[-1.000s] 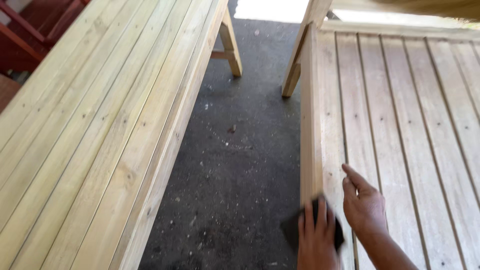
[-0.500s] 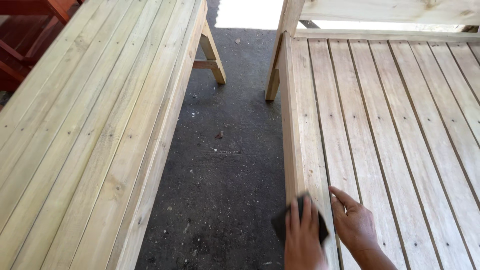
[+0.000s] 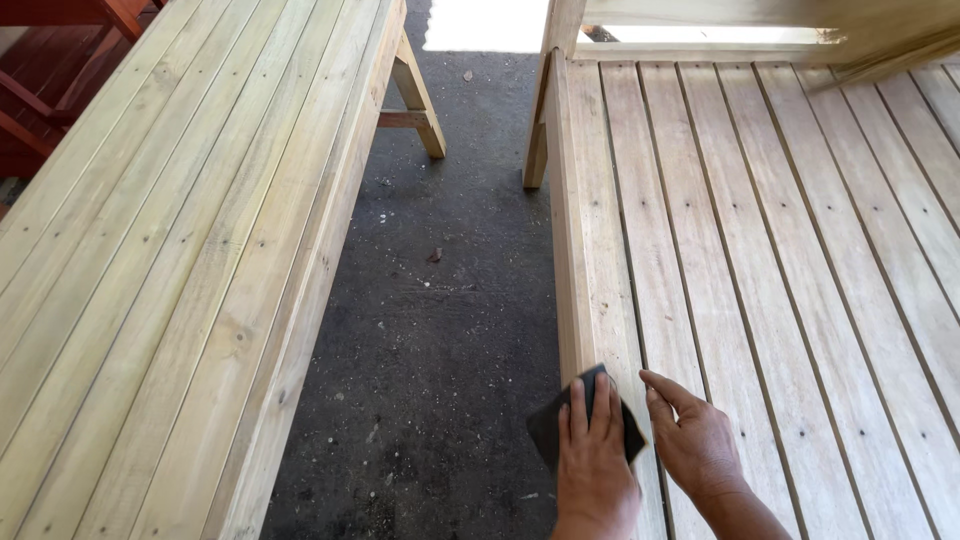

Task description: The person sands the edges and frame of a slatted wooden bench with a piece of sandpaper, running the paper along the long edge and corner of the furniture while steadying the bench with the other hand, working progressively along the length and around the corner.

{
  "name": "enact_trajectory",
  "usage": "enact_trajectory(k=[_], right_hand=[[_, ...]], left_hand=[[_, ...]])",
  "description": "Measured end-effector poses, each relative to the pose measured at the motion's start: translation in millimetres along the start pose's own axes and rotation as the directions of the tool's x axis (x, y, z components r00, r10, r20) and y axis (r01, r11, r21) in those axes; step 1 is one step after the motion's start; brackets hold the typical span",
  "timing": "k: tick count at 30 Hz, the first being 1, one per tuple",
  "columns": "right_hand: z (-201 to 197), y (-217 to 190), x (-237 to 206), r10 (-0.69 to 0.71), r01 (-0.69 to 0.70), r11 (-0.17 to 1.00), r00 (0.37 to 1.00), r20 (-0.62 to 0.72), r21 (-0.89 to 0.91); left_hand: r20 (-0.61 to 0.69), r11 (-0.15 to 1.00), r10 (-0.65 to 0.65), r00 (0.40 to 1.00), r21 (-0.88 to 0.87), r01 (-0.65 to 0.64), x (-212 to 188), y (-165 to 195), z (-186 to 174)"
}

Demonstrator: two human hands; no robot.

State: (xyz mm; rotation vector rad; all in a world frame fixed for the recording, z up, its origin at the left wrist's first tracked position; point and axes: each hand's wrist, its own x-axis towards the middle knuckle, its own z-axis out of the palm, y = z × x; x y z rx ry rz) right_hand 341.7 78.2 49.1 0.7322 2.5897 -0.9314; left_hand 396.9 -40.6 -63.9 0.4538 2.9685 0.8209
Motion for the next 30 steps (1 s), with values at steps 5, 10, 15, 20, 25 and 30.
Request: enact_trajectory(k=[5, 10, 15, 20, 25, 30], right_hand=[[3, 17, -10, 0.033, -0.033, 0.999, 0.999, 0.018, -0.016], [14, 31, -25, -0.042, 0.042, 0.999, 0.999, -0.002, -0.034], [29, 47, -33, -0.169, 0.171, 0.985, 0.982, -0.084, 0.024], [36, 53, -34, -0.122, 0.124, 0.992, 0.989, -0.083, 0.018], [39, 37, -35, -0.121, 0.123, 0.992, 0.99, -0.075, 0.021], [40, 31, -38, -0.145, 0.156, 0.984, 0.981, -0.125, 0.087]], left_hand=[[-0.267, 0.846, 0.345, 0.9, 0.503, -0.175, -72, 2, 64], [-0.558, 0.8, 0.351, 0.752, 0.596, 0.07, -87, 10, 66], [0.044, 0.985, -0.032, 0.998, -0.17, 0.039, -33, 15, -9], [-0.034, 0.997, 0.062, 0.997, -0.035, -0.063, -79, 11, 37], [-0.331, 0.918, 0.27, 0.904, 0.371, -0.138, -134, -1, 94], [-0.037, 0.982, -0.046, 0.998, -0.186, 0.039, -66, 9, 18]])
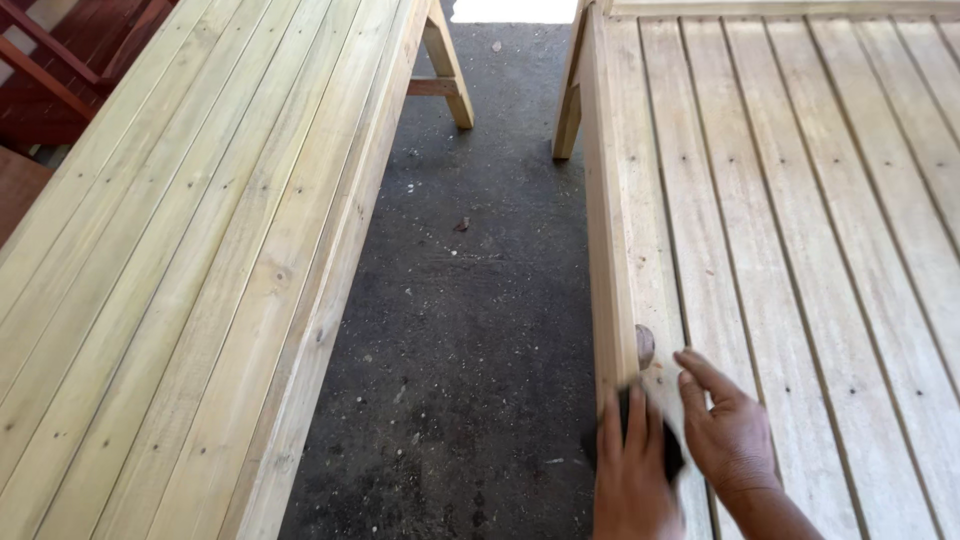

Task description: The person sands the edges and frame of a slatted wooden bench with a piece of sandpaper, running the paper along the long edge and corner of the furniture while steadying the bench with the other hand, working progressively along the length and around the corner.

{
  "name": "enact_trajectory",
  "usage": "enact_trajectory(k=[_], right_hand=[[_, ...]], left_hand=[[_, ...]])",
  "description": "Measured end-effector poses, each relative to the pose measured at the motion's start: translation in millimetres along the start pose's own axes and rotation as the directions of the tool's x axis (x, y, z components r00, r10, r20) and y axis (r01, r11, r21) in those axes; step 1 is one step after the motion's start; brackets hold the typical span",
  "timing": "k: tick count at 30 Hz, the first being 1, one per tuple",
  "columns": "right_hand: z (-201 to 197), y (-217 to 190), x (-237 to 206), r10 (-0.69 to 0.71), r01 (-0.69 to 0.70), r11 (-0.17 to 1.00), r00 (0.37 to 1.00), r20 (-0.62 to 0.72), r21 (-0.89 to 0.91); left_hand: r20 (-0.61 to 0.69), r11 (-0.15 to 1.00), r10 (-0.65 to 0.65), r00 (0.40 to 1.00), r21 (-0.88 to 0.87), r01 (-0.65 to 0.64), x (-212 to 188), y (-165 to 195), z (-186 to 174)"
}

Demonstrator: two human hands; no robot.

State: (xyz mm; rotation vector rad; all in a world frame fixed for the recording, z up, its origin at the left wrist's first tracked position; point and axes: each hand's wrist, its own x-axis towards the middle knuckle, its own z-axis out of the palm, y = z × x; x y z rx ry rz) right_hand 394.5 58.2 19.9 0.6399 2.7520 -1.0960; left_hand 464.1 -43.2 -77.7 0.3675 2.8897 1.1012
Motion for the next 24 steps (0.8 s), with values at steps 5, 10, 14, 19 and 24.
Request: enact_trajectory(k=[5, 10, 14, 19, 24], right_hand=[[-3, 2, 0, -0.043, 0.05, 0.994, 0.996, -0.073, 0.1], [-8, -11, 7, -0.019, 0.021, 0.999, 0.999, -0.047, 0.042], [-3, -17, 14, -0.009, 0.009, 1.0, 1.0, -0.018, 0.013], [13, -12, 14, 0.03, -0.031, 0.998, 1.0, 0.004, 0.055], [11, -14, 12, -0.004, 0.004, 1.0, 1.0, -0.008, 0.026]], left_hand=[[0.071, 0.991, -0.112, 0.991, -0.069, 0.117, 37, 7, -17], [-0.372, 0.771, 0.413, 0.831, 0.629, -0.102, -41, -24, 55], [-0.292, 0.903, 0.267, 0.918, 0.408, -0.133, -16, -29, 47], [0.067, 0.971, -0.152, 0.986, -0.174, 0.162, 42, -6, -6], [-0.211, 0.954, 0.128, 0.969, 0.294, -0.062, 1, 1, 3]])
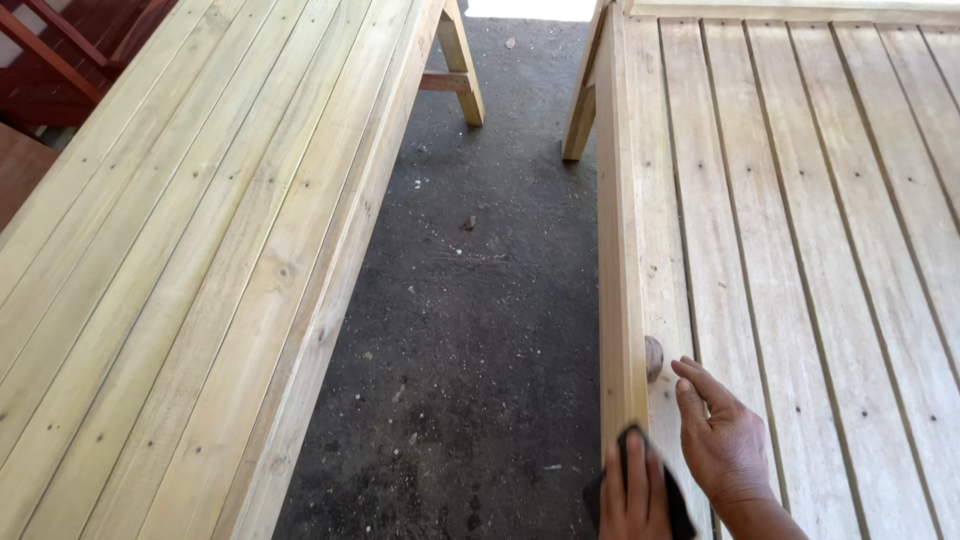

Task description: The person sands the edges and frame of a slatted wooden bench with a piece of sandpaper, running the paper along the long edge and corner of the furniture while steadying the bench with the other hand, working progressively along the length and around the corner.

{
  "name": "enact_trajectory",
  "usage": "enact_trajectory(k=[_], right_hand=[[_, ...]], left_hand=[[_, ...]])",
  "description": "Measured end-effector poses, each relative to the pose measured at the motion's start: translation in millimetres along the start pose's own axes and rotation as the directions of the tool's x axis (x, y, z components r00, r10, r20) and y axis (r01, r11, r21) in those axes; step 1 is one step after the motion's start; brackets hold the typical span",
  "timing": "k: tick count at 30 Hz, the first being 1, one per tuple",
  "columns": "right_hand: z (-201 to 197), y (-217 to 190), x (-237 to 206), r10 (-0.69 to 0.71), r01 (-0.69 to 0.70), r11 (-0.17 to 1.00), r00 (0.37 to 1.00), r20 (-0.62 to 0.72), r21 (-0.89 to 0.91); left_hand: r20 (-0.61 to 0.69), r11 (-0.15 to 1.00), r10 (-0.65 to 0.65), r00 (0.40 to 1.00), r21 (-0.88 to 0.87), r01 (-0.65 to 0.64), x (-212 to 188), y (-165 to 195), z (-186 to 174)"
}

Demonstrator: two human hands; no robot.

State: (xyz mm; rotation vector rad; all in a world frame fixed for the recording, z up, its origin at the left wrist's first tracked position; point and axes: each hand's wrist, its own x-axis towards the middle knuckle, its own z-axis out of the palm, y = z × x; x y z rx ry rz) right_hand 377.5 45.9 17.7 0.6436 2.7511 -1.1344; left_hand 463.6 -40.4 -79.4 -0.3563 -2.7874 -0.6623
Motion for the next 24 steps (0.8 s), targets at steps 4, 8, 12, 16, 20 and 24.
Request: enact_trajectory(k=[4, 8, 12, 16, 20, 24], right_hand=[[-9, -3, 7, -0.016, 0.016, 1.0, 1.0, -0.012, 0.02], [-12, 7, 11, -0.011, 0.015, 0.998, 0.998, -0.059, 0.058], [-15, 20, 9, -0.002, 0.006, 0.999, 0.997, -0.074, 0.053], [-20, 19, 11, 0.015, -0.011, 0.998, 0.997, -0.071, 0.054], [-20, 11, 17, -0.004, 0.009, 0.995, 0.999, -0.054, 0.104], [-8, 4, 20, 0.039, -0.053, 0.988, 0.994, 0.101, 0.148]], left_hand=[[-0.04, 0.999, 0.018, 0.999, 0.045, -0.016, 2, -3, 3], [0.39, 0.919, -0.206, 0.898, -0.237, 0.314, 66, -7, -7], [0.35, 0.9, -0.255, 0.901, -0.255, 0.354, 70, -3, -5], [-0.035, 0.998, 0.023, 0.999, 0.067, -0.02, -2, 0, 13], [-0.004, 1.0, -0.002, 1.0, -0.03, 0.002, 5, -7, 16], [0.384, 0.673, -0.317, 0.867, -0.553, 0.491, 83, -18, -1]])
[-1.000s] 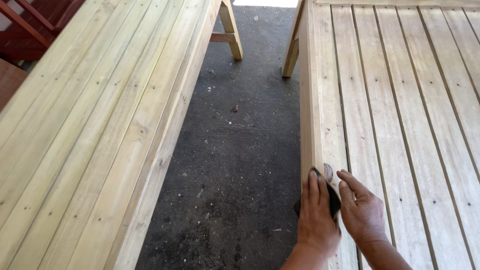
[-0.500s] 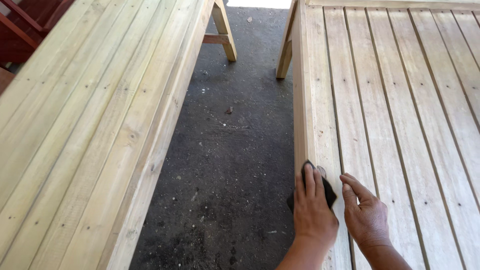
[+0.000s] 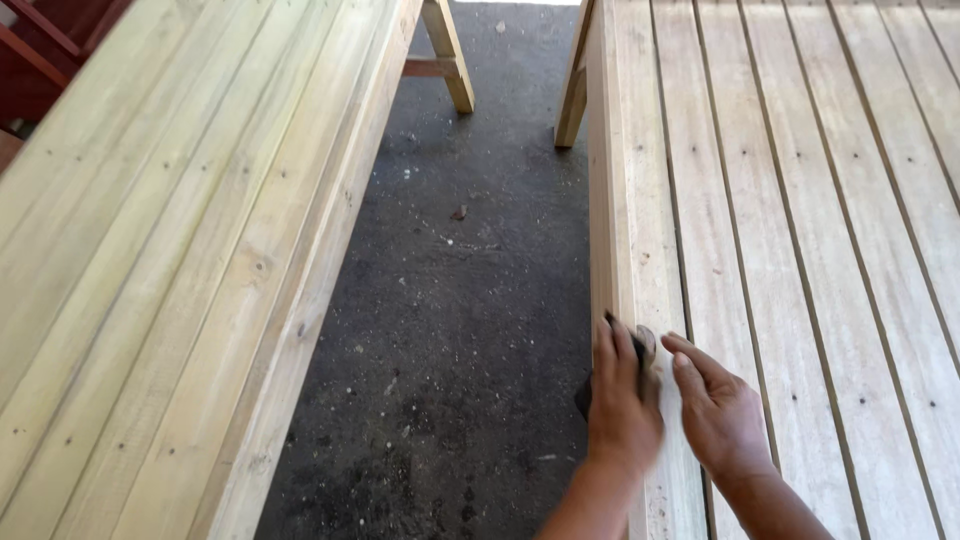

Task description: The person sands the edges and frame of a slatted wooden bench with a piece of sandpaper, running the paper along the long edge and corner of the furniture while steadying the bench with the other hand, working progressively along the length and around the corner.

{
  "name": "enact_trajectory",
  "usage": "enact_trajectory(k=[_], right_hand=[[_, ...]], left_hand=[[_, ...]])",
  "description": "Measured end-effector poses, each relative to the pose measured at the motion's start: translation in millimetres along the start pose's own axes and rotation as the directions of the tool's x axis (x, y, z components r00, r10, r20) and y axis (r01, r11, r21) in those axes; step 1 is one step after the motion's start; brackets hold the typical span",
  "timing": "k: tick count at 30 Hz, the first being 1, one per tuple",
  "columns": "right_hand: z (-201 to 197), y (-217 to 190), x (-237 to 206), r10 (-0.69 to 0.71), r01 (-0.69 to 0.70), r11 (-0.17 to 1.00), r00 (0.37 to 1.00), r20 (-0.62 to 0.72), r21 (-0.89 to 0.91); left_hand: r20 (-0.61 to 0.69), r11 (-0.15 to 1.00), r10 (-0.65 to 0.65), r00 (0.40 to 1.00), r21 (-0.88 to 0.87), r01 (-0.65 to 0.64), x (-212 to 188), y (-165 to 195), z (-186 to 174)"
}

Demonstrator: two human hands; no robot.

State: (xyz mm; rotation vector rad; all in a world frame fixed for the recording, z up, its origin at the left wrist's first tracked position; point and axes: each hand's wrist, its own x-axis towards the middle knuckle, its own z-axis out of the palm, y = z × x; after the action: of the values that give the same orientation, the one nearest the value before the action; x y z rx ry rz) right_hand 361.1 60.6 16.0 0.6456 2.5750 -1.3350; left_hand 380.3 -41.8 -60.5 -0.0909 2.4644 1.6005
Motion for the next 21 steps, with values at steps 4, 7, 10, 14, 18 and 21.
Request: enact_trajectory(k=[4, 7, 10, 14, 18, 21], right_hand=[[16, -9, 1, 0.01, -0.008, 1.0, 0.998, 0.068, -0.021], [28, -18, 4, -0.044, 0.049, 0.996, 0.997, 0.068, -0.075], [38, -20, 9, 0.104, -0.084, 0.972, 0.991, 0.082, -0.218], [49, -6, 10, -0.019, 0.028, 0.986, 0.998, 0.057, -0.164], [52, 4, 7, -0.137, 0.141, 0.977, 0.99, 0.034, -0.162], [53, 3, 8, -0.084, 0.089, 0.978, 0.996, 0.033, -0.188]], left_hand=[[-0.043, 0.902, -0.109, 0.993, -0.425, 0.081, -8, -10, 5], [-0.079, 0.838, -0.127, 0.989, -0.542, 0.064, -62, -55, 33], [0.014, 0.778, -0.265, 0.964, -0.588, 0.223, -73, -83, 44], [0.247, 0.523, -0.556, 0.794, -0.639, 0.565, 7, -73, 22], [0.283, 0.441, -0.567, 0.774, -0.689, 0.575, 20, -63, 15], [0.028, 0.592, -0.36, 0.933, -0.766, 0.251, -36, -71, 31]])
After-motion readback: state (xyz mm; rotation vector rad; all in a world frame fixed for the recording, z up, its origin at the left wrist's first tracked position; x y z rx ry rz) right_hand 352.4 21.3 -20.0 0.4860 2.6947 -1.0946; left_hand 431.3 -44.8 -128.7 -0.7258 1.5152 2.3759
